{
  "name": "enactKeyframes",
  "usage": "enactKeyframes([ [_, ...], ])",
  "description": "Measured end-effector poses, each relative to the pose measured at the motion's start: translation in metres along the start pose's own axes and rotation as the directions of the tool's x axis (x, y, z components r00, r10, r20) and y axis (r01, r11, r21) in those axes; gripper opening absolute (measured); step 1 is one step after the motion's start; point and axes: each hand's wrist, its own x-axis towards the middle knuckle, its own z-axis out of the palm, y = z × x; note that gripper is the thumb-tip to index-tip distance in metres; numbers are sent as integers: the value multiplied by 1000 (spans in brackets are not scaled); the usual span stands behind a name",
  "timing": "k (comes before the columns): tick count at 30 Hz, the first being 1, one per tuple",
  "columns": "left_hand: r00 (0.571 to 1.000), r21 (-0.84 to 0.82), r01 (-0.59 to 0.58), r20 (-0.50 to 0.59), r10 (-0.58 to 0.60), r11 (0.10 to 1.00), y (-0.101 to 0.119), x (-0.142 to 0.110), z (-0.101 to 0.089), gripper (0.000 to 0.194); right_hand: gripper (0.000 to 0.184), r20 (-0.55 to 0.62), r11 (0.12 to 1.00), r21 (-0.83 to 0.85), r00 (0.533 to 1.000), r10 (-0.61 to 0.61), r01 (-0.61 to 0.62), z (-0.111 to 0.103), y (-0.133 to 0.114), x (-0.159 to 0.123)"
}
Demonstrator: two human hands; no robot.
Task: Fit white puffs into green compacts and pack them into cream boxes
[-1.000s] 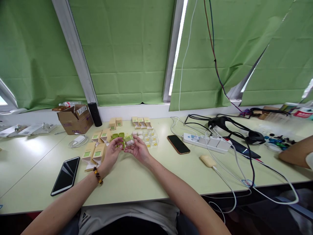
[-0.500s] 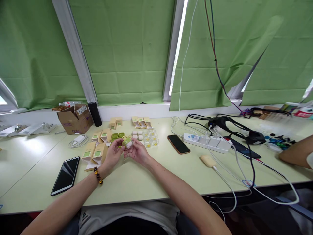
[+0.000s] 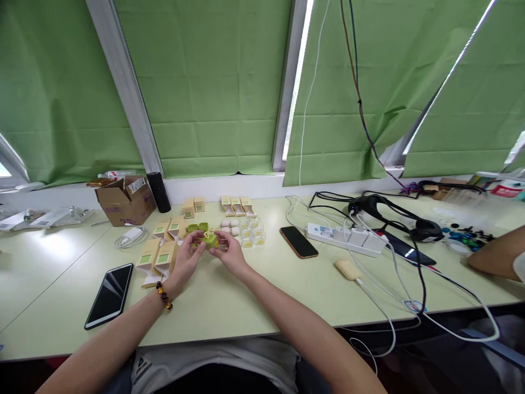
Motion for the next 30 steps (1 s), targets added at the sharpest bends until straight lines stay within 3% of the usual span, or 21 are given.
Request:
enactKeyframes([
  [3,1000,111,-2,0,2,994,-3,-2,1,45,45,10,953,-262,988,-155,152,5,0,-5],
  [6,1000,116,-2,6,1,993,-9,-2,2,43,41,66,864,-434,965,-253,256,7,-6,-8],
  [11,999,99,-46,29,43,994,-13,0,0,40,58,182,758,-568,947,-265,321,-5,-19,-7],
  [14,993,198,-105,64,94,975,-8,-2,-2,39,53,157,739,-573,932,-326,355,-13,-23,-3],
  [18,967,305,-218,196,162,927,1,-9,0,38,31,-4,728,-607,915,-404,319,-22,-23,4],
  [22,936,384,-270,320,147,883,7,-14,2,37,20,-106,722,-655,920,-378,221,-29,-23,8],
  [30,909,451,-305,400,115,839,10,-15,2,34,23,-111,687,-700,921,-373,193,-32,-21,10],
])
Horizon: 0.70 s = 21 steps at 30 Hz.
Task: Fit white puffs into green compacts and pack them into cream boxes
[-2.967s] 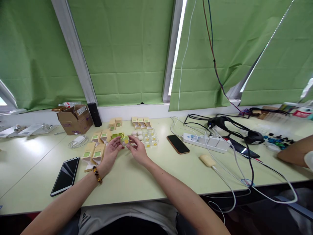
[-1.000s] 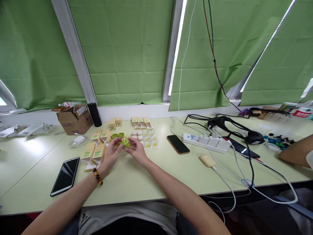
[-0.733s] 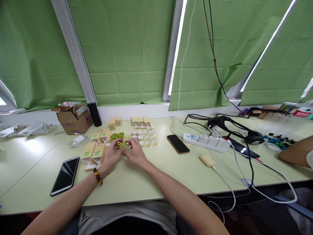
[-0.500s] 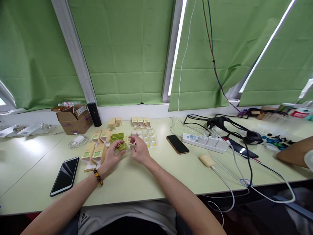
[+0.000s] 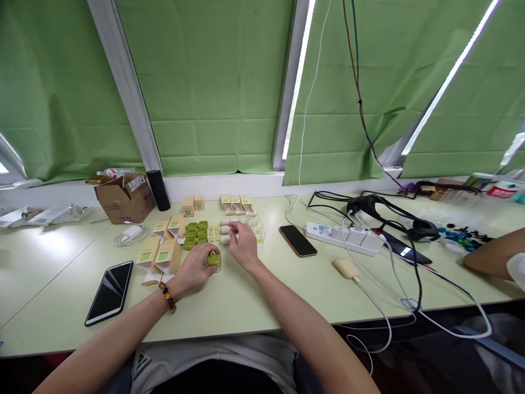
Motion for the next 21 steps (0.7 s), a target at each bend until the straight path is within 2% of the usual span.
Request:
enactKeyframes([
  [6,1000,55,2,19,-3,998,-2,0,1,42,25,14,995,-95,999,-33,34,-5,12,11],
  [9,1000,55,-1,16,0,998,-5,0,2,47,25,75,980,-200,997,10,5,-7,23,28],
  [11,1000,51,-7,18,6,999,-7,1,3,49,31,155,946,-324,987,50,3,-8,28,45],
  [13,1000,50,-3,26,2,999,-8,1,3,47,36,283,872,-482,957,69,79,-7,31,63],
  [14,1000,51,2,30,-4,999,-8,1,3,46,38,370,822,-548,926,74,153,-6,32,73],
  [18,1000,56,5,30,-6,998,-8,1,4,46,29,525,790,-557,846,96,256,7,38,108],
  [21,999,60,-15,31,13,998,-7,1,4,47,31,568,769,-589,804,175,248,23,46,127],
])
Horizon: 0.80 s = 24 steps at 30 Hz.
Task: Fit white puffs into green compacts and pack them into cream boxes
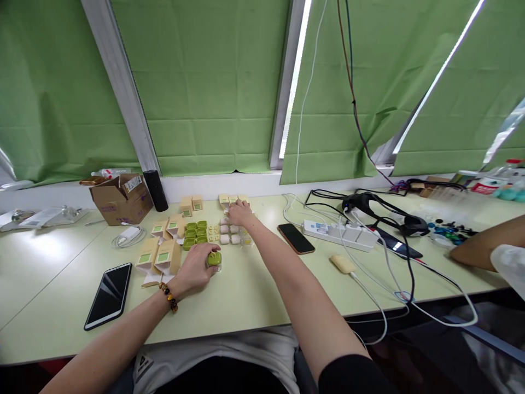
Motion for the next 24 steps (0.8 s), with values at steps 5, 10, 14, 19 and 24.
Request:
enactKeyframes([
  [5,1000,-7,4,-21,-4,1000,6,0,-2,43,44,121,998,-15,991,61,-60,11,-3,30],
  [10,995,-30,-12,-98,9,999,10,0,-5,32,49,183,993,-7,976,116,-116,19,-7,43],
  [14,982,-57,-29,-187,18,998,10,0,-7,22,41,163,992,22,979,121,-126,20,-8,43],
  [19,949,-167,7,-311,-60,986,8,3,-9,17,35,6,992,103,997,74,-74,4,-6,38],
  [24,893,-347,69,-397,-213,935,3,7,-12,17,47,-193,972,229,976,98,-52,-15,-18,17],
])
